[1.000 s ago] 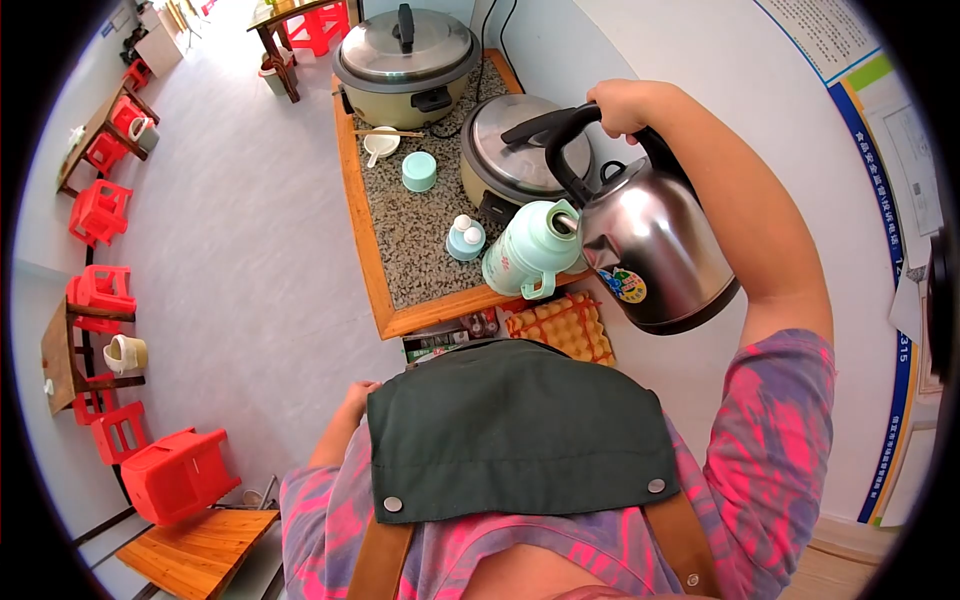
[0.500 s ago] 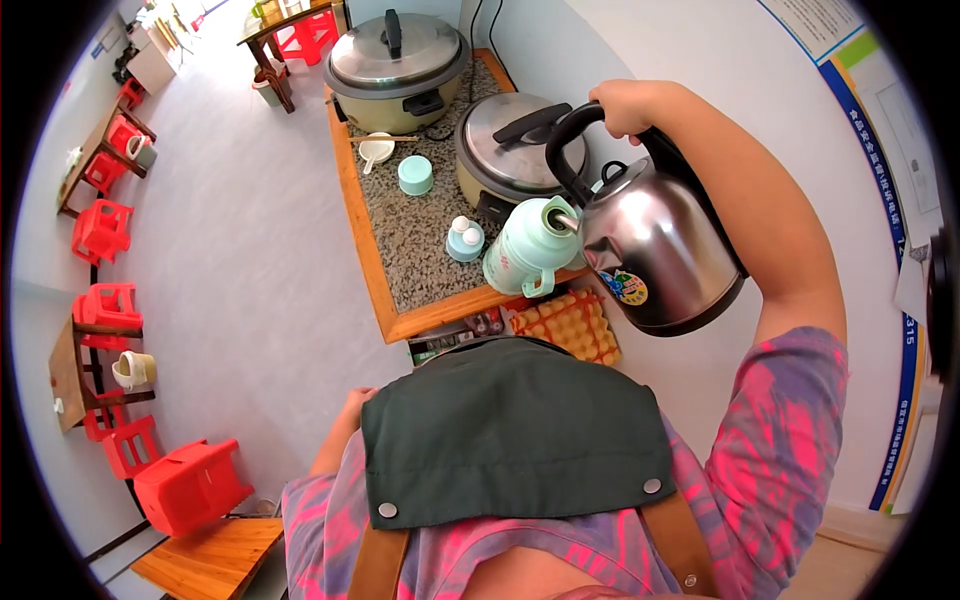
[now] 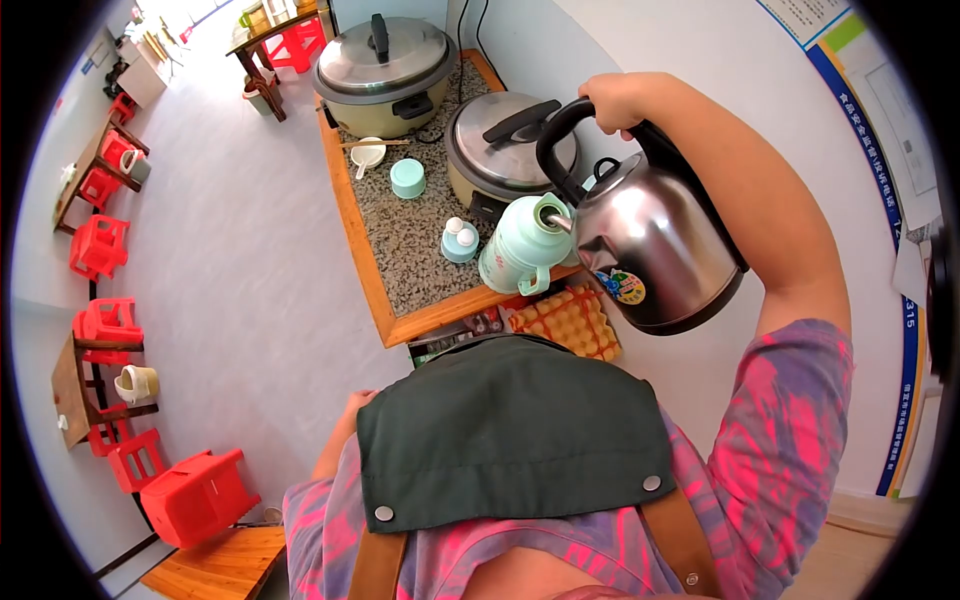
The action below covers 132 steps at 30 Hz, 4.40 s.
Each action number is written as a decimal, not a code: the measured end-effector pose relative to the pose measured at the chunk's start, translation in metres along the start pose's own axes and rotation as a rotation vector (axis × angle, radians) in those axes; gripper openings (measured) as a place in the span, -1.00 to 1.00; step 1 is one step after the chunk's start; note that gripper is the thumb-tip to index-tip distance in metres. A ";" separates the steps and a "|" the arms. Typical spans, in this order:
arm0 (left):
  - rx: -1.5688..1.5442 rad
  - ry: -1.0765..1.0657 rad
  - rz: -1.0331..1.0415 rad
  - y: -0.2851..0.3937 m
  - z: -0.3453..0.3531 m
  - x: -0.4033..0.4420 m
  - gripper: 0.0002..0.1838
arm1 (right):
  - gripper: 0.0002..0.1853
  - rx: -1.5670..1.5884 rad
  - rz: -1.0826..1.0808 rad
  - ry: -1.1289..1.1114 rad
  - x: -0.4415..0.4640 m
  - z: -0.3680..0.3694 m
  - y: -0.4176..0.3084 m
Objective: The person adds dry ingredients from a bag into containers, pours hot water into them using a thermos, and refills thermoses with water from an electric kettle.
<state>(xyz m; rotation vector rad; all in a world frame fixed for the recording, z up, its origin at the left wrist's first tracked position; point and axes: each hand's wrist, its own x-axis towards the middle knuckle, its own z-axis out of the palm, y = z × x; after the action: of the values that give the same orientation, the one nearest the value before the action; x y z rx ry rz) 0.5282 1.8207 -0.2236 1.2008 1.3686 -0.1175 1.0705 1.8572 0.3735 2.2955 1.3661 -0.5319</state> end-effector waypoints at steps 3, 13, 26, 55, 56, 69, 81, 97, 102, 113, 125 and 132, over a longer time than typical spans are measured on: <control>0.009 0.001 0.003 -0.001 0.000 0.001 -0.63 | -0.60 -0.035 0.012 0.002 -0.005 -0.003 -0.001; 0.040 0.004 0.018 -0.003 -0.002 0.007 -0.63 | -0.57 -0.012 0.025 0.025 -0.009 -0.004 0.003; 0.105 0.008 0.032 -0.006 0.000 0.009 -0.63 | -0.62 0.022 0.028 0.036 -0.002 0.004 0.020; 0.363 -0.018 0.094 0.033 0.007 0.046 -0.63 | -0.64 0.283 -0.005 0.105 0.008 0.050 0.084; 0.351 -0.041 0.090 0.035 0.008 0.045 -0.63 | -0.65 0.312 -0.025 0.130 0.006 0.056 0.091; 0.456 0.090 0.558 0.269 0.058 0.049 -0.65 | -0.75 0.684 -0.021 0.670 -0.066 0.203 0.149; 1.260 0.114 0.665 0.437 0.175 0.132 -0.48 | -0.65 0.800 0.431 1.002 -0.129 0.384 0.171; -0.087 0.285 1.309 0.506 0.168 -0.025 -0.61 | -0.71 0.878 0.664 0.931 -0.156 0.430 0.165; 0.469 0.060 1.491 0.511 0.193 -0.035 -0.52 | -0.71 0.896 0.657 0.938 -0.147 0.425 0.164; 0.528 0.504 0.639 0.451 0.148 0.119 -0.56 | -0.69 0.907 0.637 0.956 -0.140 0.422 0.160; -0.259 0.507 0.971 0.480 0.164 0.119 -0.68 | -0.72 0.833 0.562 0.896 -0.156 0.446 0.163; 0.495 -0.236 1.409 0.651 0.270 -0.006 -0.64 | -0.73 0.838 0.595 0.971 -0.154 0.467 0.165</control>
<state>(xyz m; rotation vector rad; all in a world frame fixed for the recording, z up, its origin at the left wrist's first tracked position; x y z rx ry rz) 1.1509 1.9236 0.0898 2.2263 0.0548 0.4125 1.0963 1.4269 0.0862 3.7295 0.6706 0.3645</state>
